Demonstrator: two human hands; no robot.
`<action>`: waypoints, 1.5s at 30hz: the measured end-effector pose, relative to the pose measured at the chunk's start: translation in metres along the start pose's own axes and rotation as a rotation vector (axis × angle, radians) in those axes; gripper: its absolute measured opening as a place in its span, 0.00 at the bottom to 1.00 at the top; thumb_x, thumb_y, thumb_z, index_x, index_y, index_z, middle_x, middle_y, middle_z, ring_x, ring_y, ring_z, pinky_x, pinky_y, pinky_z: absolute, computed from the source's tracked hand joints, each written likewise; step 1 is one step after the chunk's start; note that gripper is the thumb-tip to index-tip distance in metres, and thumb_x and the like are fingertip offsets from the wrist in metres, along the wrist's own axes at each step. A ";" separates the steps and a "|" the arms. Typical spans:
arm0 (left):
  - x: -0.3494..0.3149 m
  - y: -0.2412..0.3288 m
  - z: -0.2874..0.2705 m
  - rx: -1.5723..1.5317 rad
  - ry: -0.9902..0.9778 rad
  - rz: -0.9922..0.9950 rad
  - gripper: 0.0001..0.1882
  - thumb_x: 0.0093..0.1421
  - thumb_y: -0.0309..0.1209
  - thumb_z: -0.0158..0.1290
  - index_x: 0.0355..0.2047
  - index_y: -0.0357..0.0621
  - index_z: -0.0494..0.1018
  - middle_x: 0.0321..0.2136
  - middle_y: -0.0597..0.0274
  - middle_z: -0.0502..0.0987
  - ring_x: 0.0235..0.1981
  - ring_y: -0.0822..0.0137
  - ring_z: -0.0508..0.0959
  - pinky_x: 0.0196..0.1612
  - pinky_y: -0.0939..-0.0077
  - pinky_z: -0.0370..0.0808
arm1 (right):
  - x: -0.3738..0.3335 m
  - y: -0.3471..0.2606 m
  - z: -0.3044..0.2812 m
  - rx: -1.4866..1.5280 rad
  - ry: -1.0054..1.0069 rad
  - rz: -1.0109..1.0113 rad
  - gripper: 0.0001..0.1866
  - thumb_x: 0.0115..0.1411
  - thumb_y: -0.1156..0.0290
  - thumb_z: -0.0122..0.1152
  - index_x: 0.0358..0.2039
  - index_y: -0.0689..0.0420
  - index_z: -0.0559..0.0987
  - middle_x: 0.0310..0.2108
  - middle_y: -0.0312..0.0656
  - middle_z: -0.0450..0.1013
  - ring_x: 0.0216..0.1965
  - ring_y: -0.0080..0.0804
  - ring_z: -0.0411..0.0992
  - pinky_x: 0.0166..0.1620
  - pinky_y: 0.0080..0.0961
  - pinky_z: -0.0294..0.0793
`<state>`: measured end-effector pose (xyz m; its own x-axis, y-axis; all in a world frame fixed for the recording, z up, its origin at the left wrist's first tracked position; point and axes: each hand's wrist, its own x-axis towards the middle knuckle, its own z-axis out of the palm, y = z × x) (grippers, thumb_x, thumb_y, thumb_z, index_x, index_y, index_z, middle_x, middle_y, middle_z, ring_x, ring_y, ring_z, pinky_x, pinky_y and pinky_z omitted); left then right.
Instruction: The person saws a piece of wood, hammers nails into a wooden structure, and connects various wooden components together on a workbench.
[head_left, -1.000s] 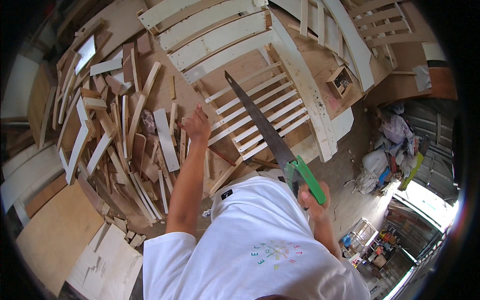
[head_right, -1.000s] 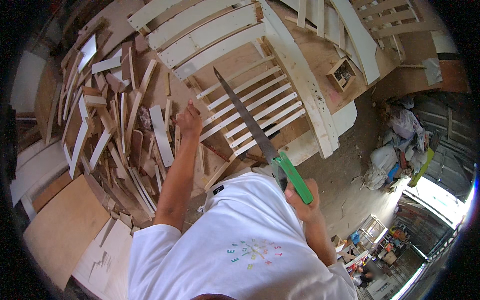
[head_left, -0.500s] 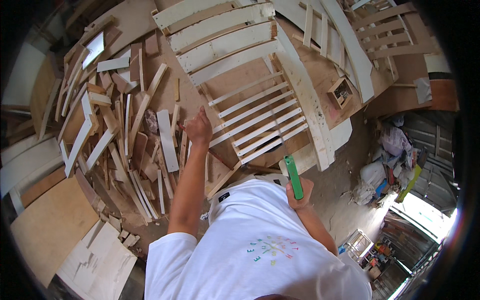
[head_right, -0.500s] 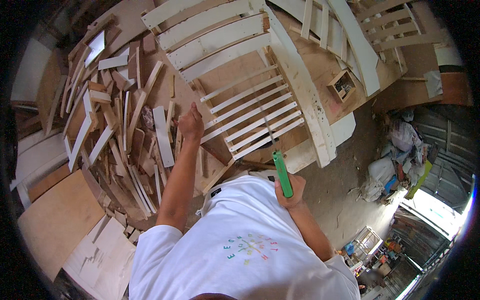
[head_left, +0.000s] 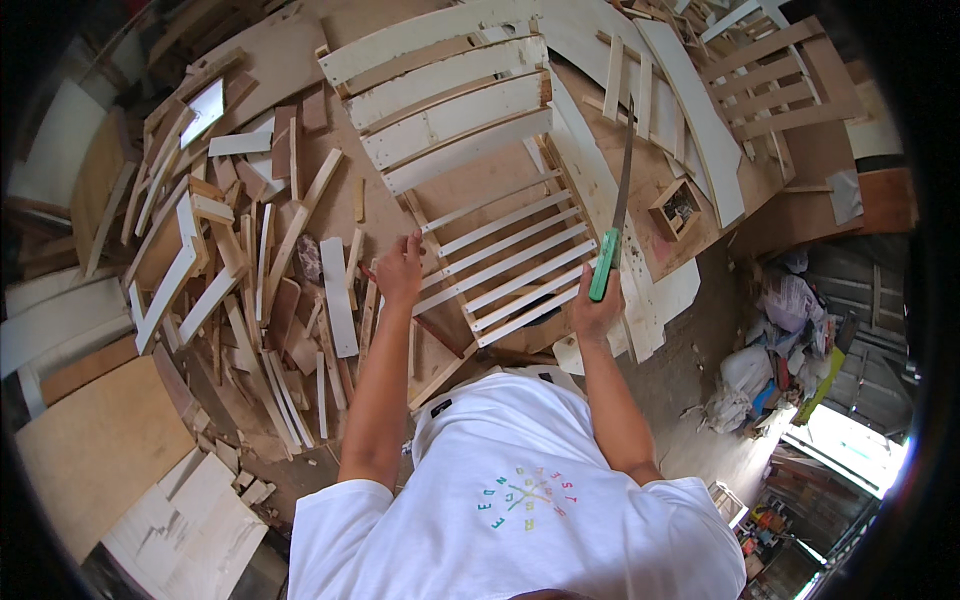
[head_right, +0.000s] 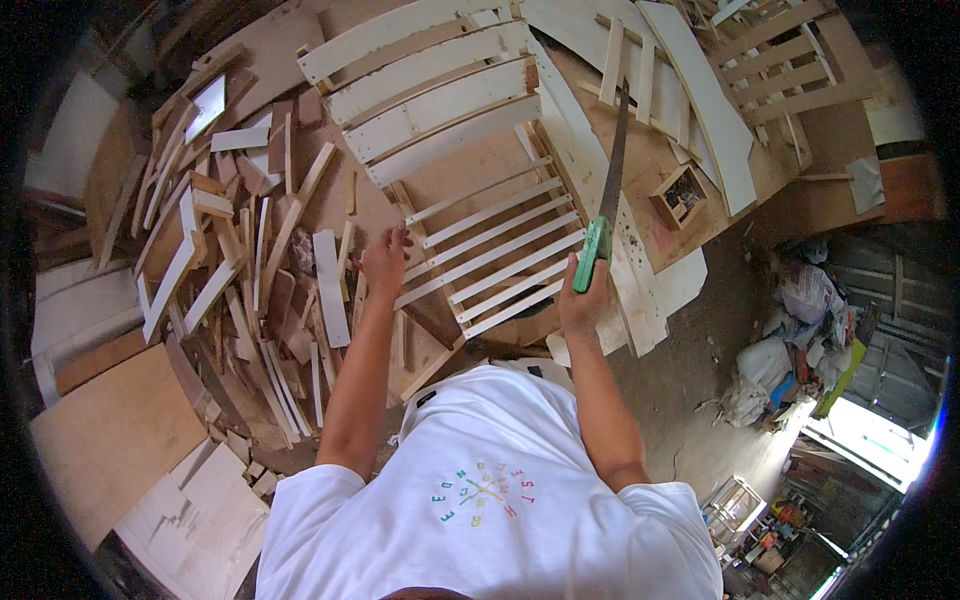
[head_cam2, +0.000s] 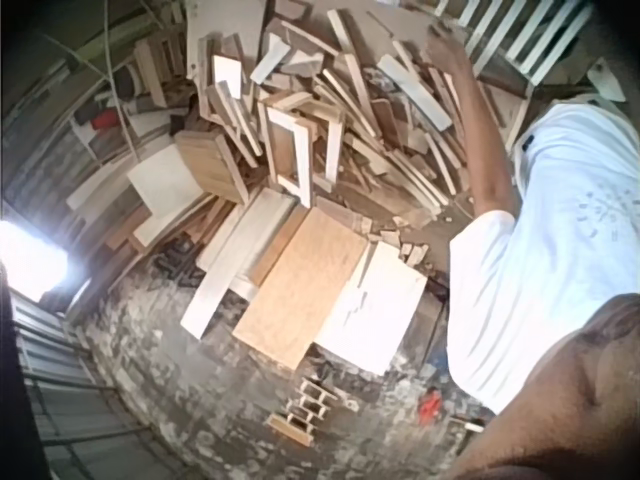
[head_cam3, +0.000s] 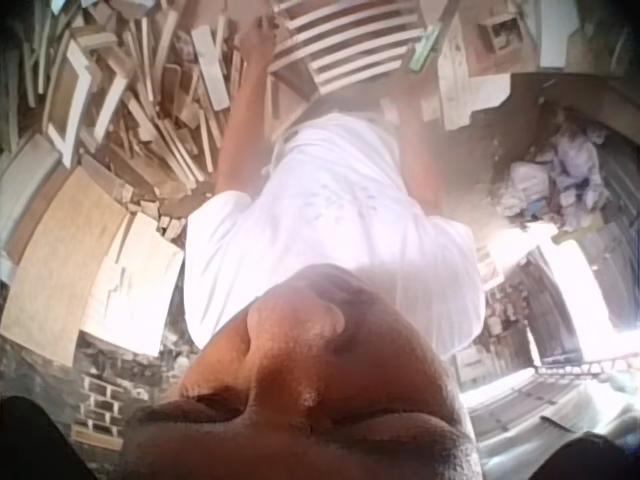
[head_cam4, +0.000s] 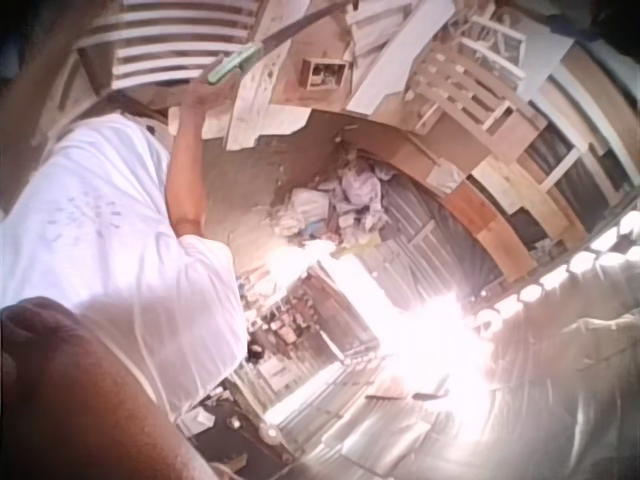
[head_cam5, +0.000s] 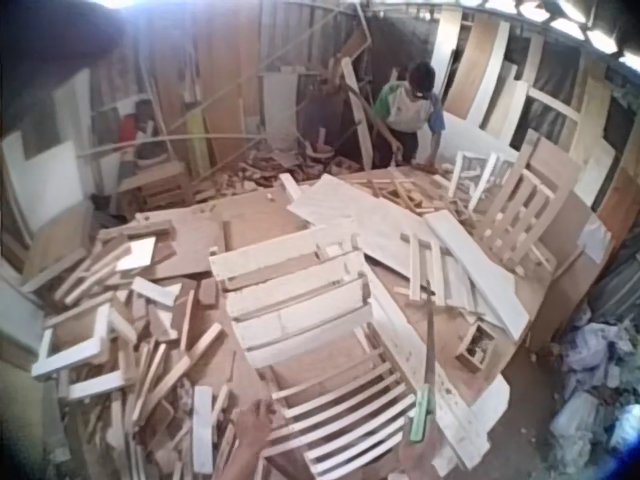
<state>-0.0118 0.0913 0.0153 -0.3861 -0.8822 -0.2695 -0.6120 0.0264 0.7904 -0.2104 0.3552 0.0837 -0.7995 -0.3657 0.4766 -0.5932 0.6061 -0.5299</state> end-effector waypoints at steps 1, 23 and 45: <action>0.007 0.000 0.002 -0.173 -0.016 -0.065 0.25 0.71 0.50 0.50 0.40 0.37 0.81 0.31 0.53 0.84 0.28 0.61 0.84 0.34 0.63 0.80 | 0.001 0.003 -0.001 -0.019 -0.013 -0.001 0.13 0.65 0.65 0.67 0.32 0.59 0.74 0.23 0.50 0.73 0.24 0.52 0.74 0.28 0.41 0.70; 0.021 0.015 0.006 -0.534 -0.007 -0.346 0.14 0.63 0.31 0.64 0.40 0.29 0.80 0.32 0.53 0.83 0.31 0.63 0.85 0.30 0.70 0.88 | 0.074 0.092 0.041 -0.393 -0.243 0.041 0.14 0.63 0.60 0.67 0.43 0.50 0.74 0.37 0.45 0.76 0.41 0.53 0.76 0.42 0.49 0.74; -0.057 0.009 -0.008 0.001 0.296 0.247 0.11 0.65 0.34 0.58 0.43 0.42 0.83 0.33 0.51 0.84 0.36 0.54 0.84 0.43 0.62 0.77 | -0.106 0.025 -0.034 0.033 -0.800 -0.421 0.26 0.49 0.62 0.72 0.48 0.56 0.77 0.47 0.52 0.70 0.50 0.55 0.69 0.53 0.47 0.72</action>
<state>0.0104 0.1378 0.0418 -0.3066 -0.9466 0.0996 -0.5263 0.2558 0.8109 -0.1372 0.4330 0.0444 -0.3358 -0.9419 0.0116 -0.8438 0.2953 -0.4480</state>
